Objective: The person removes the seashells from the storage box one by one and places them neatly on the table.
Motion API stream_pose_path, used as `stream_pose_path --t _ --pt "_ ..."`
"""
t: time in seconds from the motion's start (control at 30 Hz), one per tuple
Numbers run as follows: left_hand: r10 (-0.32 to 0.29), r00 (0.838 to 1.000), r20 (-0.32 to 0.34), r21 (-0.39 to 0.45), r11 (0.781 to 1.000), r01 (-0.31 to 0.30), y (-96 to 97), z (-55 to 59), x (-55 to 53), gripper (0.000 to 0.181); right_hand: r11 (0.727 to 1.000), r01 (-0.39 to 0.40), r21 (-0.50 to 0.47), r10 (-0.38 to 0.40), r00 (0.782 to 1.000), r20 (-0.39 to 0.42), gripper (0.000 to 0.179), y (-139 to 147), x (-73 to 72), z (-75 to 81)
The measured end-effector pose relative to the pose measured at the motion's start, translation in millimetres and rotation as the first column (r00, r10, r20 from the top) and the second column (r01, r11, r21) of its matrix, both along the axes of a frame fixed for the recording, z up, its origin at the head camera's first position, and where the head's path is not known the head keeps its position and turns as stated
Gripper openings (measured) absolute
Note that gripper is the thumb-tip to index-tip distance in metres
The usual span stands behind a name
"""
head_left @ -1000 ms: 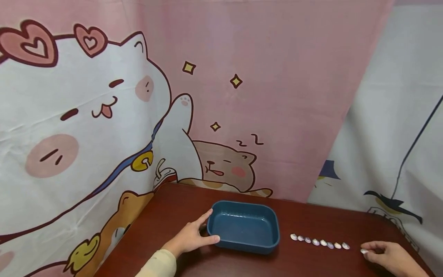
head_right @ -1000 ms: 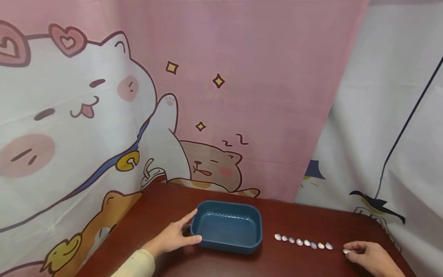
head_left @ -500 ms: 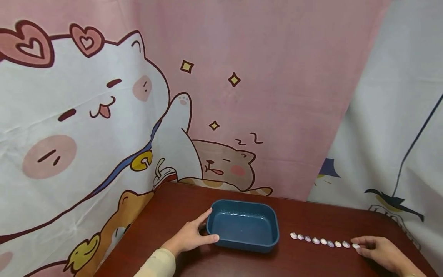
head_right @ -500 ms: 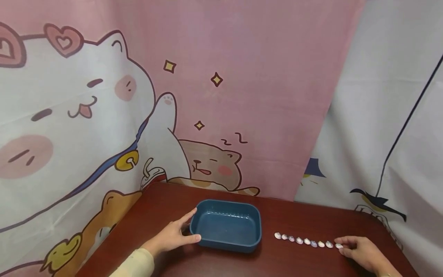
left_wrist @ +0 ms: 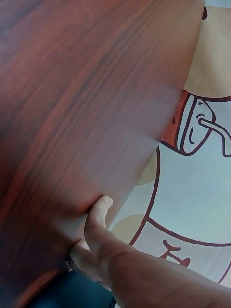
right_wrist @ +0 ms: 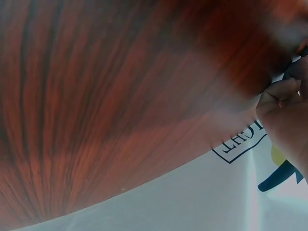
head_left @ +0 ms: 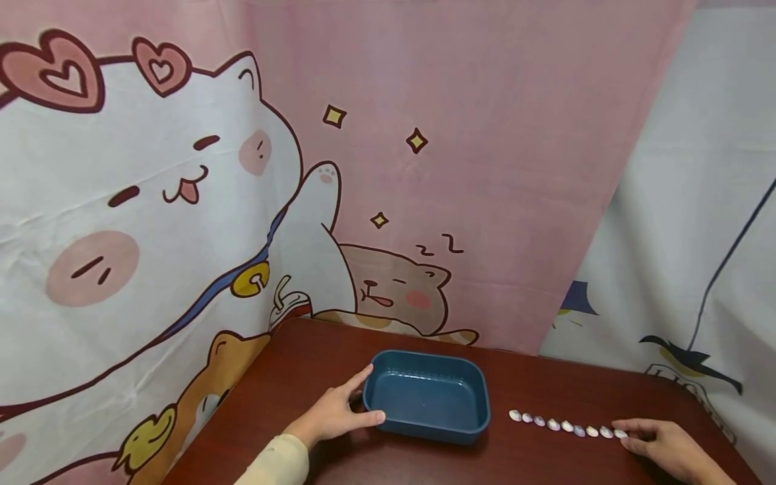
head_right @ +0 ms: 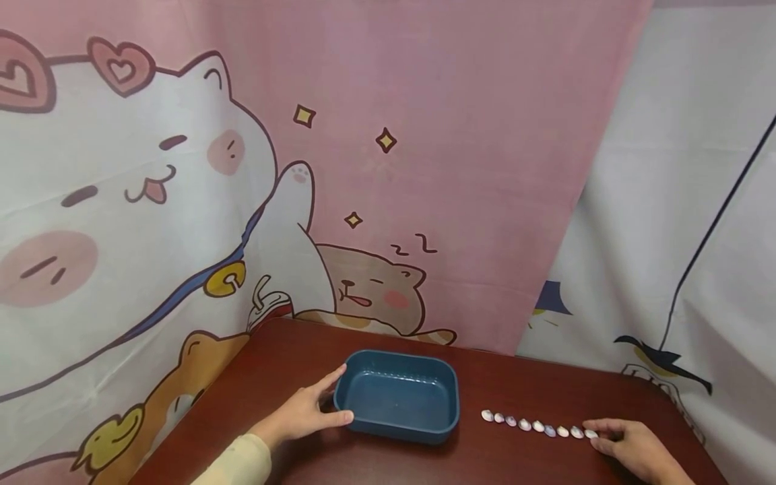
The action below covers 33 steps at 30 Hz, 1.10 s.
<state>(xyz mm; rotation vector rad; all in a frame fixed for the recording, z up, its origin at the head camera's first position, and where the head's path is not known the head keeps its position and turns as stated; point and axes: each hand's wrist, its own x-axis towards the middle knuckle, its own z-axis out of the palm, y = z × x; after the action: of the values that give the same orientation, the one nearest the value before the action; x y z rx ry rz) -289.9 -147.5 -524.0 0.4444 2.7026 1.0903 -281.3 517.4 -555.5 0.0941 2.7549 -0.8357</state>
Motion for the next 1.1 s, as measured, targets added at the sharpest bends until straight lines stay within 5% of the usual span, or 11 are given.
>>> stream_pose_path --t 0.2,1.1 --pt "0.001 1.0 -0.012 -0.002 1.0 -0.001 0.2 0.4 0.7 0.107 1.0 -0.018 0.021 0.018 1.0 0.014 0.059 10 -5.1 -7.4" --pt "-0.006 1.0 -0.017 0.009 1.0 0.006 0.7 2.8 2.2 0.106 0.998 0.036 0.042 -0.036 0.999 0.002 0.074 -8 6.4 4.3"
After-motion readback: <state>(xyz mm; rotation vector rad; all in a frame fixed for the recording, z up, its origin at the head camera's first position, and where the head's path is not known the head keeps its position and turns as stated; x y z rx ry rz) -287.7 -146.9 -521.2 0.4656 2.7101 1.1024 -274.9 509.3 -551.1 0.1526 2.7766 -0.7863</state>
